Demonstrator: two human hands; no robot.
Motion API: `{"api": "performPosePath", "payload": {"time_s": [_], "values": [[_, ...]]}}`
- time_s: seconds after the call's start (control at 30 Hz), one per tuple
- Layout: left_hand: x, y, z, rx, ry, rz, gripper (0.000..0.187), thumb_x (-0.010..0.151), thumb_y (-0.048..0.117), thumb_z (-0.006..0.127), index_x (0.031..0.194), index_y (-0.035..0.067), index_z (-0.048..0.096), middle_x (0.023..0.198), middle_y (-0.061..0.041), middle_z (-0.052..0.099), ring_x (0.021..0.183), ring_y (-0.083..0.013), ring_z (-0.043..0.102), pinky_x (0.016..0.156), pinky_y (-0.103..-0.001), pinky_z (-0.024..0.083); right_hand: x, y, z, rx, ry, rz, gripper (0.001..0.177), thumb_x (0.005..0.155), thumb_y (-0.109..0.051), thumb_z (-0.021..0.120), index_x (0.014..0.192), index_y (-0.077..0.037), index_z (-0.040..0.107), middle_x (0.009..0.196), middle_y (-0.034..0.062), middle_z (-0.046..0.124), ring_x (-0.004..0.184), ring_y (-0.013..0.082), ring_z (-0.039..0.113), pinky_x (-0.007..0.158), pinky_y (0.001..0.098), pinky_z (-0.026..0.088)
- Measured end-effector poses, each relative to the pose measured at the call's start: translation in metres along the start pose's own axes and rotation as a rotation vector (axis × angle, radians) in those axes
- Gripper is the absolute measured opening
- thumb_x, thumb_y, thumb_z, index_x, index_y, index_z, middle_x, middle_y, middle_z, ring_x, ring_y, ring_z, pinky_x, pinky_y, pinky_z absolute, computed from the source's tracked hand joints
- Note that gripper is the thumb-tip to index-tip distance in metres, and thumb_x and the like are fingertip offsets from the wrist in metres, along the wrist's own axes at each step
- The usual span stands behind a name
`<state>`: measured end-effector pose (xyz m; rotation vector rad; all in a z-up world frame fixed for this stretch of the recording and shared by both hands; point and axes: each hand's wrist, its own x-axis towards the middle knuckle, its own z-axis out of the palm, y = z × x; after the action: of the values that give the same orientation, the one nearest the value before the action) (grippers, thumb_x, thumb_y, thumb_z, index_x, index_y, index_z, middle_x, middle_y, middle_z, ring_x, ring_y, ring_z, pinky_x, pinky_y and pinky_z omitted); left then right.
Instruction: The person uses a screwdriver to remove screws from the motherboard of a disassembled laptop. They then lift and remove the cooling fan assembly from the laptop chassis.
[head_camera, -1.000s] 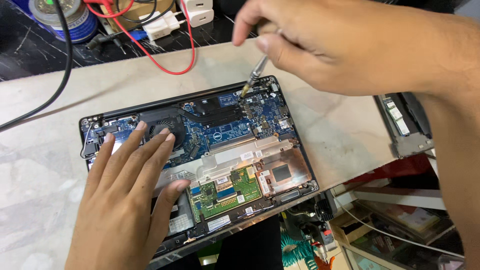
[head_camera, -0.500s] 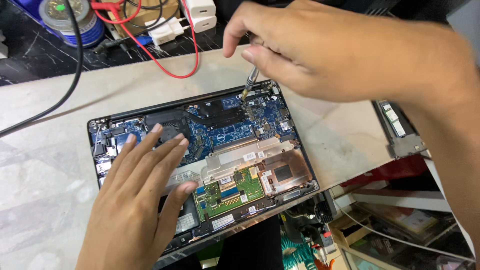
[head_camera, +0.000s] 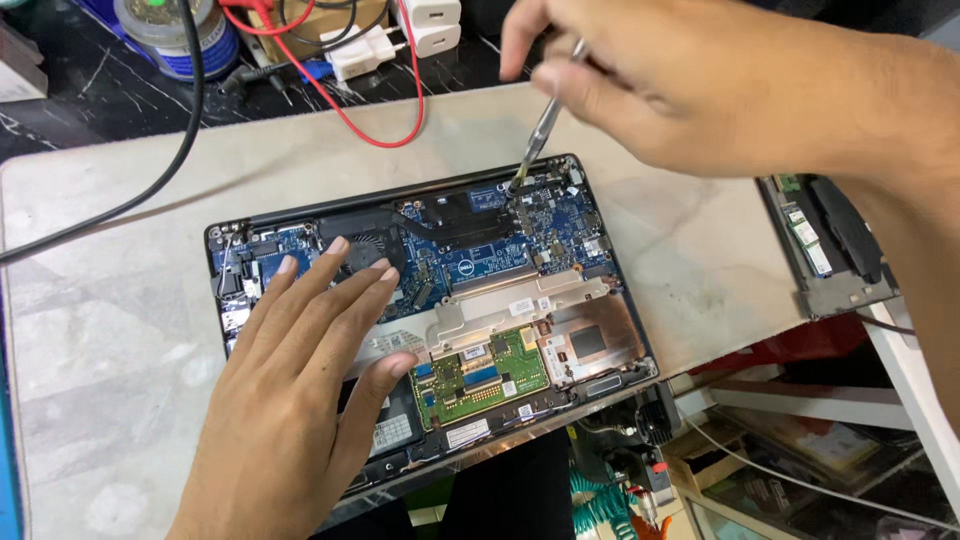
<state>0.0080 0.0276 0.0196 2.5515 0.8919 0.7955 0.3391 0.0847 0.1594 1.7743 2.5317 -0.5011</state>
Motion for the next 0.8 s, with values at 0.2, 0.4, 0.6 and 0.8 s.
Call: {"api": "performPosePath", "payload": {"time_s": [0.2, 0.4, 0.6, 0.8], "values": [[0.003, 0.002, 0.002, -0.008, -0.001, 0.013, 0.052, 0.114, 0.031, 0.064, 0.157, 0.001, 0.063, 0.157, -0.016, 0.073, 0.161, -0.0447, 0.057, 0.136, -0.062, 0.04, -0.003, 0.005, 0.02, -0.11, 0.271, -0.035, 0.022, 0.133, -0.02, 0.06, 0.132, -0.012, 0.081, 0.084, 0.0029, 0.064, 0.066, 0.0226, 0.055, 0.065, 0.0448, 0.041], [0.023, 0.025, 0.01, -0.081, 0.043, -0.029, 0.05, 0.114, 0.025, 0.066, 0.157, -0.001, 0.063, 0.156, -0.02, 0.072, 0.157, -0.0446, 0.062, 0.13, -0.061, 0.049, -0.006, -0.003, 0.019, -0.107, 0.31, -0.13, 0.031, 0.133, -0.013, 0.048, 0.141, -0.001, 0.075, 0.092, 0.0127, 0.064, 0.08, 0.0334, 0.06, 0.073, 0.0505, 0.044], [0.089, 0.044, 0.023, -0.297, -0.02, -0.064, 0.052, 0.118, 0.017, 0.06, 0.163, -0.007, 0.05, 0.145, -0.029, 0.073, 0.127, -0.0535, 0.07, 0.099, -0.062, 0.055, -0.011, -0.004, 0.032, -0.249, 0.454, -0.177, 0.032, 0.137, -0.019, 0.05, 0.125, 0.003, 0.071, 0.092, 0.0186, 0.068, 0.084, 0.0472, 0.063, 0.072, 0.058, 0.044], [0.16, 0.006, 0.055, -0.711, 0.038, 0.118, 0.016, 0.108, -0.008, 0.049, 0.106, 0.001, 0.062, 0.099, -0.007, 0.07, 0.091, -0.0157, 0.055, 0.076, -0.039, 0.05, -0.002, -0.004, 0.044, -0.386, 0.637, -0.229, 0.027, 0.13, -0.011, 0.054, 0.108, 0.002, 0.061, 0.095, 0.0207, 0.064, 0.082, 0.046, 0.057, 0.068, 0.0588, 0.036]]}}
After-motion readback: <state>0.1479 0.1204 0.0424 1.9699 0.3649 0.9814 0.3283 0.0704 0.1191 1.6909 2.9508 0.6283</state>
